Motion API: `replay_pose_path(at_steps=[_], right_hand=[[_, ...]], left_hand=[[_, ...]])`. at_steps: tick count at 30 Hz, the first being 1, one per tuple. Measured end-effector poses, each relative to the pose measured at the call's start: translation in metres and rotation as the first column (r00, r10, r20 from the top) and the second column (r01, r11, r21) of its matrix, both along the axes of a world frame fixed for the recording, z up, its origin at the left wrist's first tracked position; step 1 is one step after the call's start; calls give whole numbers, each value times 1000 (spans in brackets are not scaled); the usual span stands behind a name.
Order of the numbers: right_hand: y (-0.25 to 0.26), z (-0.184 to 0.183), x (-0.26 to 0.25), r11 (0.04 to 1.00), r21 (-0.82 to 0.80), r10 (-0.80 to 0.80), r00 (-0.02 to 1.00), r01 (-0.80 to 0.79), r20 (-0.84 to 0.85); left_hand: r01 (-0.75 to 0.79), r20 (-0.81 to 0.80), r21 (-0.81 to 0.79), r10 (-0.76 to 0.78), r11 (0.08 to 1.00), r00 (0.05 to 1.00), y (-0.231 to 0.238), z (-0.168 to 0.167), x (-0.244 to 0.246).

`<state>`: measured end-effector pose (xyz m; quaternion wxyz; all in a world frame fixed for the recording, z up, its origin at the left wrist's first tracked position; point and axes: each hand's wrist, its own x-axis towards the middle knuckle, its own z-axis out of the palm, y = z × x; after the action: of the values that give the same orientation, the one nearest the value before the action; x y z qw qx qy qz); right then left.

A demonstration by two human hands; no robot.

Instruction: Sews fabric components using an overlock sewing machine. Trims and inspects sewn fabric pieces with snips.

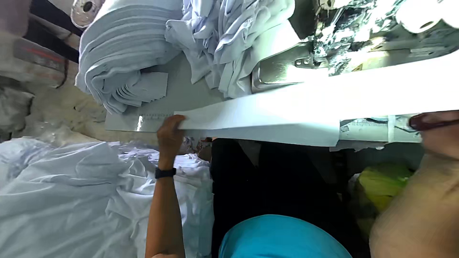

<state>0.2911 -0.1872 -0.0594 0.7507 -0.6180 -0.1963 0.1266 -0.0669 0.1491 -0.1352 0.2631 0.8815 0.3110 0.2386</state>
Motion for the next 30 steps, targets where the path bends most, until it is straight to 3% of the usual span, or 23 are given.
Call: replay_pose_path(at_steps=[1,2,4,5,7,8,10,12,14,16,19,27,30], right_hand=[[6,-3,-3,999,-43,-7,997,11,82],[13,-6,-11,995,-96,1,987,14,162],[24,-24,-31,982,-191,58,954,-1,293],[28,-37,-40,969,-248,98,933,-10,347],[34,-60,-48,919,-393,218,870,-31,442],[37,-66,-50,886,-461,280,845,-45,456],[41,-67,-51,865,-489,344,840,-110,419],[45,-57,-54,909,-357,353,850,-214,391],[49,-44,-57,923,-218,381,833,-318,400],[52,-35,-59,917,-151,395,797,-368,457],[53,-30,-62,926,-125,368,780,-356,506],[42,-35,-59,940,-120,337,812,-319,477],[40,-37,-59,941,-71,333,872,-330,359]], left_hand=[[-93,153,-146,115,985,982,10,5,-2],[-143,361,-333,266,932,894,23,11,-1],[-36,656,-587,502,808,563,47,29,11],[64,724,-610,523,790,449,52,40,16],[327,850,-515,422,793,316,56,52,27],[441,885,-456,338,773,321,52,54,35],[528,838,-428,104,734,535,26,56,59],[552,668,-363,-204,750,716,-20,68,101],[639,531,-296,-433,710,728,-63,72,139],[712,468,-267,-558,649,685,-90,69,167],[723,399,-314,-605,615,689,-101,66,190],[630,530,-407,-391,661,753,-99,78,189],[625,573,-431,-338,651,747,-101,76,189]])
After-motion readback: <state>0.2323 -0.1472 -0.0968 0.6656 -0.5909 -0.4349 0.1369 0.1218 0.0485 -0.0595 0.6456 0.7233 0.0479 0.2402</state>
